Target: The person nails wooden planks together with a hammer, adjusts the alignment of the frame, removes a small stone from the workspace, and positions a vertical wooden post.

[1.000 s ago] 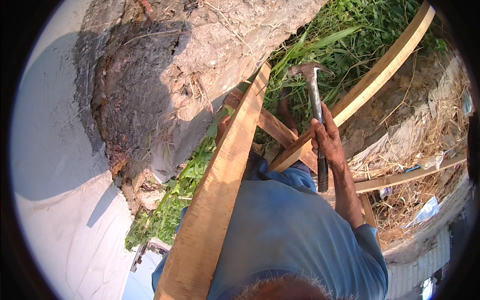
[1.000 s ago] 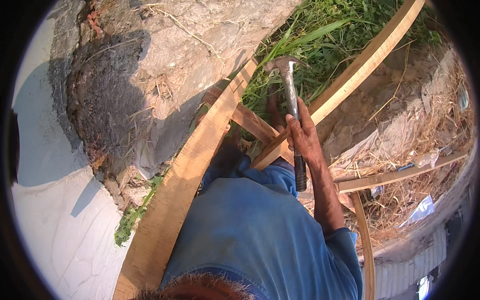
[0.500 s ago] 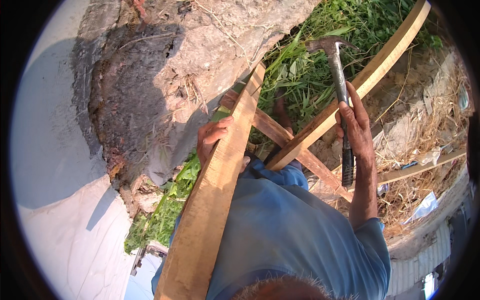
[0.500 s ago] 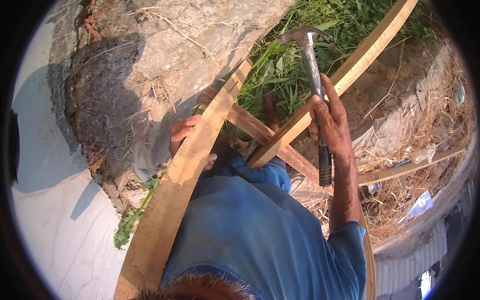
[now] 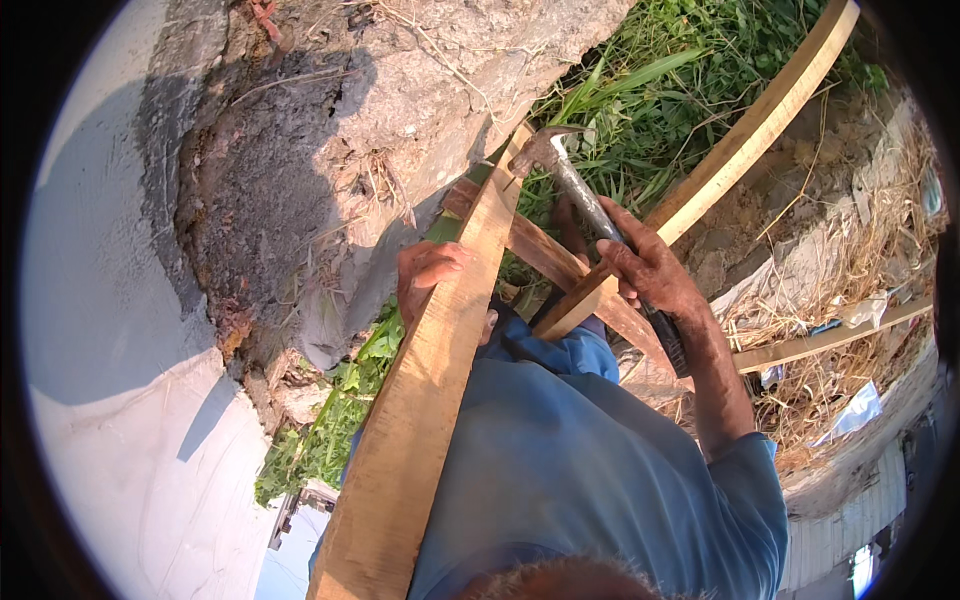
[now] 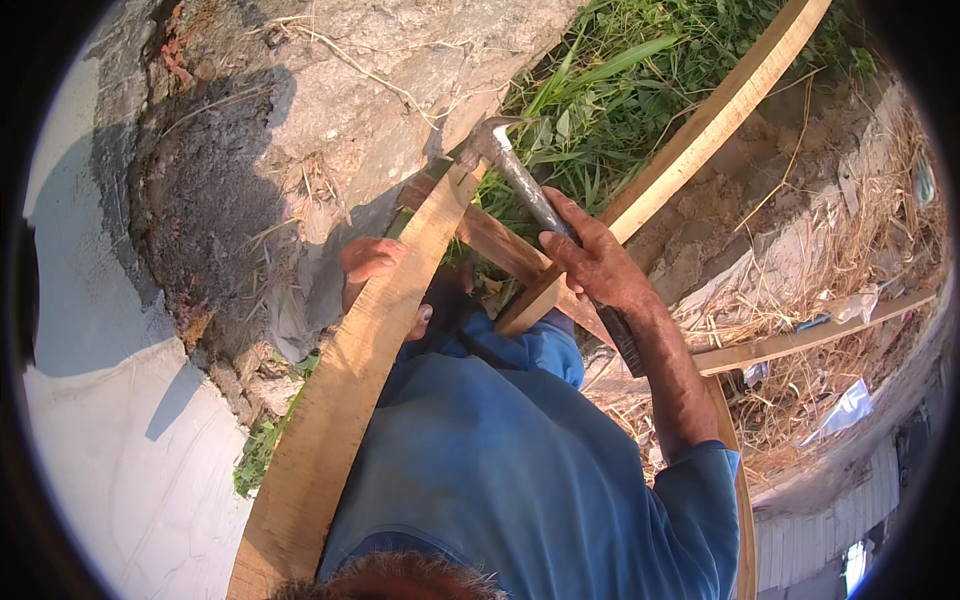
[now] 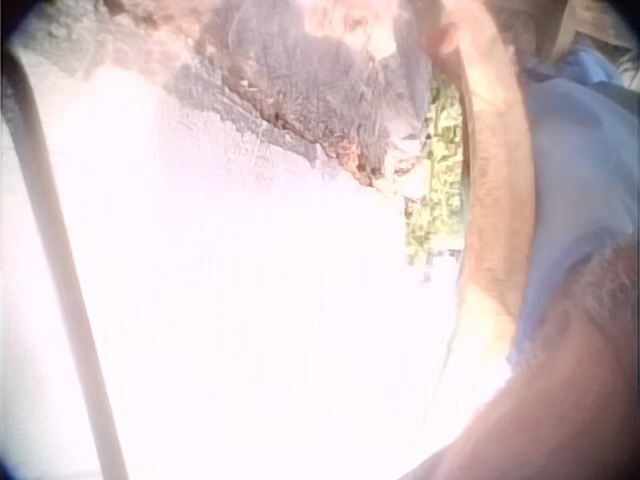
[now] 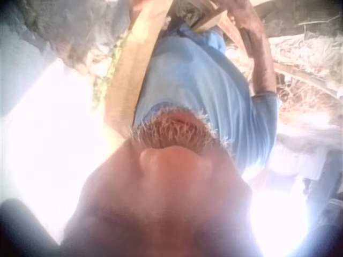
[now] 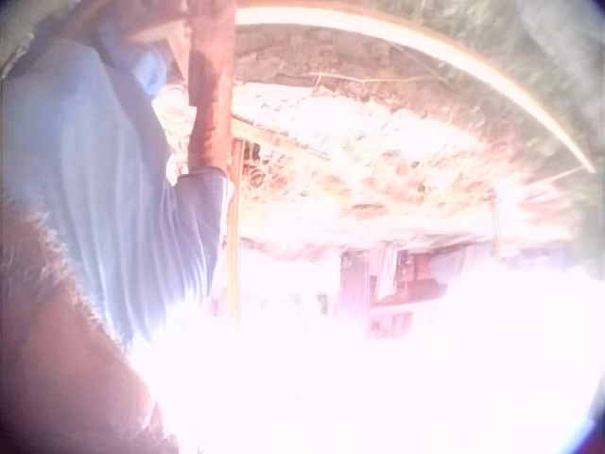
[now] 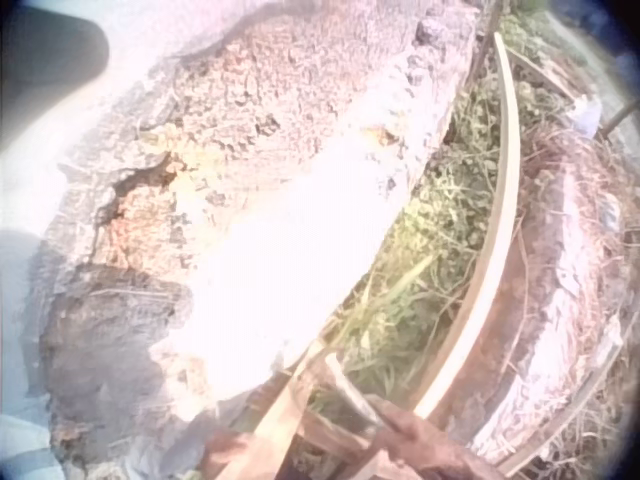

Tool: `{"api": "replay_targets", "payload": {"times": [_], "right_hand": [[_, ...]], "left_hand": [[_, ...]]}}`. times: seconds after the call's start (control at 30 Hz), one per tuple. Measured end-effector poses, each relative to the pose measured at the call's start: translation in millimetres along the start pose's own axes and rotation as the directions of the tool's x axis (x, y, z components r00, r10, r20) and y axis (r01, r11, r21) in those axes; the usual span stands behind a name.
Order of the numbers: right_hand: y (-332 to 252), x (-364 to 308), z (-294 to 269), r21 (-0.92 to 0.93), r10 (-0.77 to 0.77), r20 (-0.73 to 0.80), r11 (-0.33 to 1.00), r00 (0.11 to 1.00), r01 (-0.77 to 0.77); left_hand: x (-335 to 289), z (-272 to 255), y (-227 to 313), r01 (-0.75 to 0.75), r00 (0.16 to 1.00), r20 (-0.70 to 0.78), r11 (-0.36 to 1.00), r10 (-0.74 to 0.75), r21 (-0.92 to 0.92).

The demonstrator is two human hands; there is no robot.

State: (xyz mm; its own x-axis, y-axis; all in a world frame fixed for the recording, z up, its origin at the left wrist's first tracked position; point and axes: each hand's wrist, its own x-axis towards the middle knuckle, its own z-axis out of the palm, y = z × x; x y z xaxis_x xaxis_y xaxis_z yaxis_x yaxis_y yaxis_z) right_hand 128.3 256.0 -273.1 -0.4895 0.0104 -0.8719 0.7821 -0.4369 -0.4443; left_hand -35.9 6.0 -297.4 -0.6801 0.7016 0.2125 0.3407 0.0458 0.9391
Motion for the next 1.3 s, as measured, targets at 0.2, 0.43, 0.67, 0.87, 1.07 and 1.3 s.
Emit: {"api": "replay_targets", "payload": {"times": [0.2, 0.43, 0.67, 0.87, 1.07, 1.3], "right_hand": [[-75, -47, -70, 0.045, -0.349, -0.68, 0.858, 0.645, 0.512], [-3, 15, -19, 0.124, -0.292, -0.582, 0.89, 0.759, 0.438], [-28, -15, -36, -0.073, -0.187, -0.436, 0.982, 0.88, 0.173], [-82, -40, -99, -0.038, -0.361, -0.906, 0.593, 0.223, 0.805], [46, 18, 16, 0.025, -0.028, -0.085, 0.999, 0.996, 0.03], [-79, -45, -77, 0.0, -0.381, -0.726, 0.832, 0.573, 0.555]], "left_hand": [[-6, -7, 7, -0.005, 0.999, 0.04, 0.999, 0.003, 0.054], [2, -9, 12, 0.026, 0.996, 0.077, 0.993, -0.035, 0.117], [-19, -5, 3, 0.058, 0.998, -0.024, 0.997, -0.057, 0.044], [-12, -14, -8, 0.046, 0.999, 0.021, 0.999, -0.045, -0.025], [6, 1, -14, 0.014, 0.999, 0.031, 1.0, -0.013, -0.009], [-13, -21, 1, 0.045, 0.999, 0.006, 0.998, -0.045, 0.046]]}}
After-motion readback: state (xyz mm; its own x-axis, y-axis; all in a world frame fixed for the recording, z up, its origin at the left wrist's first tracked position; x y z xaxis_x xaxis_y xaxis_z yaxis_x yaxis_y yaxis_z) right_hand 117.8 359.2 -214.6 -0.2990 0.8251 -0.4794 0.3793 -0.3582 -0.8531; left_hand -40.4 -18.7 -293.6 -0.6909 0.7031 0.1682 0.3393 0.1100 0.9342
